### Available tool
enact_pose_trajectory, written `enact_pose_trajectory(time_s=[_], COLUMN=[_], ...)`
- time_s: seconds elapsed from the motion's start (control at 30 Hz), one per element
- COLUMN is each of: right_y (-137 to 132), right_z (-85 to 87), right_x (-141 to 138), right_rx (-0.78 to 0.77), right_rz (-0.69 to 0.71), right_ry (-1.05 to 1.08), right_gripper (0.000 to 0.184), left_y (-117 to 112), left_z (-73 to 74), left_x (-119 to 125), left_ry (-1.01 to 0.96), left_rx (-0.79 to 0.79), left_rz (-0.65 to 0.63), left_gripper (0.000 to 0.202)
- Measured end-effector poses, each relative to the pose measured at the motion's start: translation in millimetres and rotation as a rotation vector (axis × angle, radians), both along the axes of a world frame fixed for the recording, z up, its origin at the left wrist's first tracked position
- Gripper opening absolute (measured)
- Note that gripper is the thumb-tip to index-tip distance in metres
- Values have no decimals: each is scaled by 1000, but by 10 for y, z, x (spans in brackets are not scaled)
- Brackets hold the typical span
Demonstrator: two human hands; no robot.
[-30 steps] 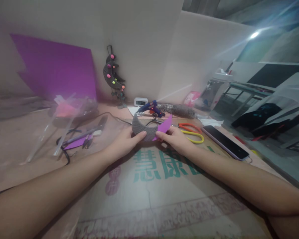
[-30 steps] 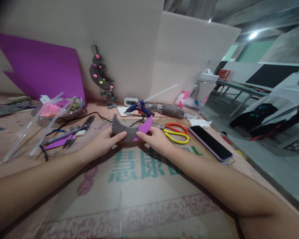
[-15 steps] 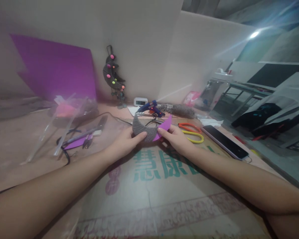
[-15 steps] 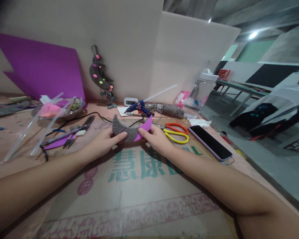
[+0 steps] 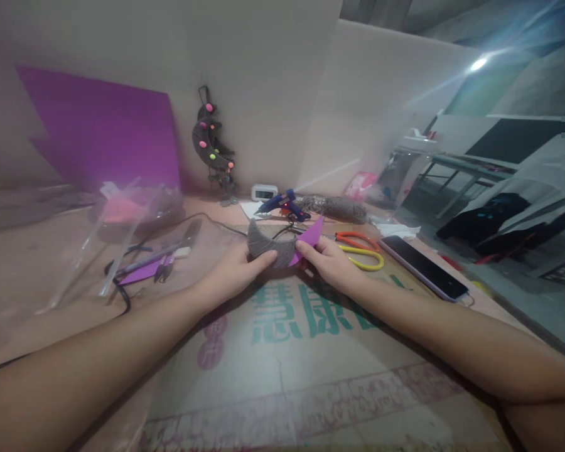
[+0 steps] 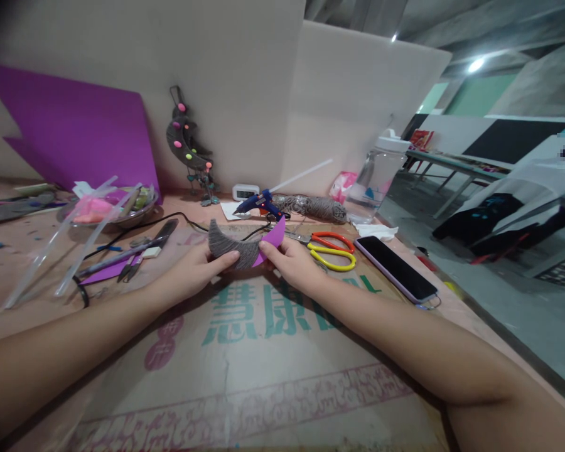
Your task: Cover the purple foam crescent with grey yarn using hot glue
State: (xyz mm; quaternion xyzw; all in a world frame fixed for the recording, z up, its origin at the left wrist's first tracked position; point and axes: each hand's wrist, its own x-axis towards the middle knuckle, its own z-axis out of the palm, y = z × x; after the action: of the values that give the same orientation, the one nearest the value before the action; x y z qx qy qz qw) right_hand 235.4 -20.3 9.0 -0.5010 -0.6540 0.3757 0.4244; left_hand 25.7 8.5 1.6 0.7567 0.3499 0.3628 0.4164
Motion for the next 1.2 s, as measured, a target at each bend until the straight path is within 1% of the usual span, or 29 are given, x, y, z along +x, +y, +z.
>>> enact_pose_trajectory(time_s=[0.1,0.2,0.27,0.33,0.43,0.6,0.77,0.87,1.03,1.2], right_y=[-24,-24,1,36,82,109,108,104,123,118], right_z=[11,34,29,1,-52,-73,-59,-66,-90,-93], right_x=[-15,-26,-25,-17,-6,-11,-14,-6,2,1], right_rx=[12,8,17,23,-6,-24,30,57,87,95], right_rz=[23,21,21,34,41,41,-11,-12,6,15], right_ry=[7,66,98,139,184,184,83,39,39,21], right_gripper=[51,50,43,33,21,11,11,11,11,10], left_y=[13,21,24,23,20,26,30,33,42,49], left_z=[2,-2,2,15,36,27,24,33,31,27], left_x=[9,9,4,-2,-6,-14,-22,-22,-15,-7], left_ry=[-47,-86,-91,-94,-133,-150,-135,-114,-114,-100], left_rx=[-31,-77,-104,-121,-142,-140,-122,-114,-108,-121], left_rz=[20,53,91,138,179,175,154,151,124,133], left_gripper=[35,32,31,35,36,36,37,38,37,37])
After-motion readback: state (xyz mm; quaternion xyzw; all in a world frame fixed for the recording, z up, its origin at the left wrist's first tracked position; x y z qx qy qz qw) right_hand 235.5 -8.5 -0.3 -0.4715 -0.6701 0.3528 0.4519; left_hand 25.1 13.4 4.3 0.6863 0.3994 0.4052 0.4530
